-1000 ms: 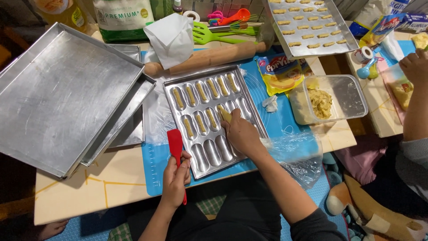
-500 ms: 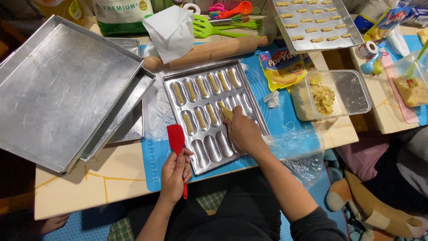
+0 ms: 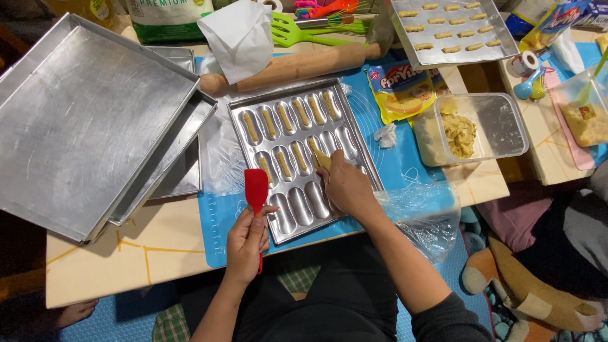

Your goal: Greasing a cookie mold tray with a spatula and preparing dough in a plastic bag for baking.

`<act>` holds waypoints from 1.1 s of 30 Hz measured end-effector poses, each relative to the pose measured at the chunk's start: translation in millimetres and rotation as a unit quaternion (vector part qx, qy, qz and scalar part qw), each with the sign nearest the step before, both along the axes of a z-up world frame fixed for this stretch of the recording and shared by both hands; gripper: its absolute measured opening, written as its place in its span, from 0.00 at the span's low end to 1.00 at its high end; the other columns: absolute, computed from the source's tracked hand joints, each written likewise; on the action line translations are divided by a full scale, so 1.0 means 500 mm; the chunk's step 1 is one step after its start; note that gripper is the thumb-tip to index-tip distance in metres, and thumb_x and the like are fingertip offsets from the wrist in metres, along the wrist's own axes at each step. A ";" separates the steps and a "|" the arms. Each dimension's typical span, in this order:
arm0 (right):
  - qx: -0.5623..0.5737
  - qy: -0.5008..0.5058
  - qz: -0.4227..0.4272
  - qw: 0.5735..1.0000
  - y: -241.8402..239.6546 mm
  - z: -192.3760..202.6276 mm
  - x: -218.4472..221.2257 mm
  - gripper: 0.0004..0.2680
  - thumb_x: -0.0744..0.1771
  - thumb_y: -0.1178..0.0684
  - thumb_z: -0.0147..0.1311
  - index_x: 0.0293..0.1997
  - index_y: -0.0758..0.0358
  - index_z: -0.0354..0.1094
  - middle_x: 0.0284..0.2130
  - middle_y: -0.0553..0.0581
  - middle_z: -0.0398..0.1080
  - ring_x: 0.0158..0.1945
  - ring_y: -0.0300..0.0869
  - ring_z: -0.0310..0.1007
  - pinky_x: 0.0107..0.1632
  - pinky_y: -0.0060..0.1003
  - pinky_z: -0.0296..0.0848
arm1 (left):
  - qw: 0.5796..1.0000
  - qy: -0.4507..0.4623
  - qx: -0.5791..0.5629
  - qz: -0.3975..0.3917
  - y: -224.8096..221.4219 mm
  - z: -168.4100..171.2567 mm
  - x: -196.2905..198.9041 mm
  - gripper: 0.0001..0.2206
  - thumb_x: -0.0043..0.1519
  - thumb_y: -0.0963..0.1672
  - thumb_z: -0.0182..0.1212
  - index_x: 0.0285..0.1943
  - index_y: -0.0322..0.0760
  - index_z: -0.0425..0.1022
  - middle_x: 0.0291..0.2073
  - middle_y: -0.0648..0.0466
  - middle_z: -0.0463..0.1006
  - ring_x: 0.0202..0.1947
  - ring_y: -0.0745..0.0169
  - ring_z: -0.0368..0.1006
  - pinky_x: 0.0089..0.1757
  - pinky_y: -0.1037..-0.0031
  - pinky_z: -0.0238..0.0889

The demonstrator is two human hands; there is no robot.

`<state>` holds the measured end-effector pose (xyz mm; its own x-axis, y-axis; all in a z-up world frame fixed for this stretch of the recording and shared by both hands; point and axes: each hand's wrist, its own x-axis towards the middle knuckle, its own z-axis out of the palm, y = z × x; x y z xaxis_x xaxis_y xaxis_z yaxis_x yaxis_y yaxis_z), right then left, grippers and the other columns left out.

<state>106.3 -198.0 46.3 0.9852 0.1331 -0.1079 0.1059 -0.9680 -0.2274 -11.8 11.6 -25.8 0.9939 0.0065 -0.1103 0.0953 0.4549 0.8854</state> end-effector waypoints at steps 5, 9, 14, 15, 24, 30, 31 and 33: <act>-0.017 0.017 -0.003 1.000 0.000 0.003 -0.005 0.12 0.72 0.44 0.45 0.47 0.65 0.57 0.29 0.69 0.75 0.29 0.61 0.78 0.33 0.52 0.75 | 0.999 -0.020 0.018 0.017 -0.005 0.013 0.000 0.15 0.72 0.43 0.46 0.51 0.24 0.77 0.35 0.55 0.68 0.18 0.77 0.53 0.20 0.84 0.52; -0.039 0.037 -0.004 0.999 0.002 0.009 -0.008 0.13 0.72 0.43 0.43 0.49 0.65 0.57 0.32 0.72 0.75 0.36 0.66 0.80 0.38 0.57 0.78 | 0.999 -0.036 0.029 0.027 -0.006 0.030 -0.001 0.18 0.73 0.43 0.43 0.56 0.22 0.77 0.31 0.59 0.57 0.18 0.79 0.55 0.20 0.86 0.54; -0.039 0.044 -0.011 0.998 0.002 0.010 -0.010 0.12 0.72 0.44 0.43 0.48 0.65 0.58 0.32 0.73 0.75 0.36 0.66 0.80 0.38 0.56 0.78 | 0.999 -0.038 0.027 0.027 -0.005 0.048 -0.001 0.18 0.73 0.43 0.43 0.57 0.22 0.77 0.32 0.60 0.56 0.18 0.79 0.54 0.20 0.86 0.54; -0.036 0.044 -0.009 0.998 0.000 0.010 -0.010 0.12 0.72 0.44 0.43 0.48 0.65 0.58 0.32 0.73 0.75 0.36 0.66 0.80 0.38 0.55 0.78 | 0.999 -0.041 0.025 0.026 -0.005 0.050 0.000 0.18 0.73 0.43 0.43 0.58 0.22 0.76 0.32 0.61 0.55 0.18 0.79 0.54 0.20 0.86 0.53; -0.041 0.044 0.002 0.998 -0.004 0.011 -0.016 0.12 0.72 0.44 0.43 0.47 0.66 0.60 0.31 0.73 0.75 0.35 0.66 0.81 0.36 0.55 0.78 | 0.998 -0.049 0.035 0.027 -0.004 0.057 0.001 0.17 0.73 0.43 0.44 0.54 0.22 0.77 0.31 0.58 0.58 0.18 0.78 0.54 0.20 0.85 0.53; -0.038 0.038 0.013 0.998 0.000 0.029 -0.026 0.11 0.71 0.47 0.45 0.45 0.67 0.61 0.29 0.72 0.75 0.33 0.64 0.81 0.34 0.52 0.79 | 0.997 -0.052 0.049 0.014 -0.001 0.061 0.004 0.16 0.73 0.43 0.44 0.45 0.24 0.77 0.30 0.58 0.56 0.18 0.76 0.55 0.20 0.83 0.53; -0.038 0.038 0.013 0.998 -0.002 0.027 -0.026 0.11 0.71 0.47 0.45 0.45 0.67 0.61 0.29 0.72 0.75 0.33 0.64 0.81 0.34 0.52 0.79 | 0.997 -0.052 0.049 0.014 -0.001 0.029 0.005 0.16 0.73 0.43 0.44 0.45 0.24 0.77 0.30 0.58 0.56 0.18 0.76 0.55 0.20 0.83 0.53; -0.037 0.034 0.020 0.999 -0.006 0.024 -0.026 0.11 0.71 0.47 0.45 0.45 0.67 0.62 0.29 0.71 0.75 0.32 0.63 0.81 0.34 0.51 0.79 | 0.998 -0.049 0.039 0.005 -0.002 -0.034 0.007 0.17 0.74 0.43 0.42 0.43 0.23 0.75 0.30 0.57 0.57 0.19 0.75 0.52 0.21 0.84 0.52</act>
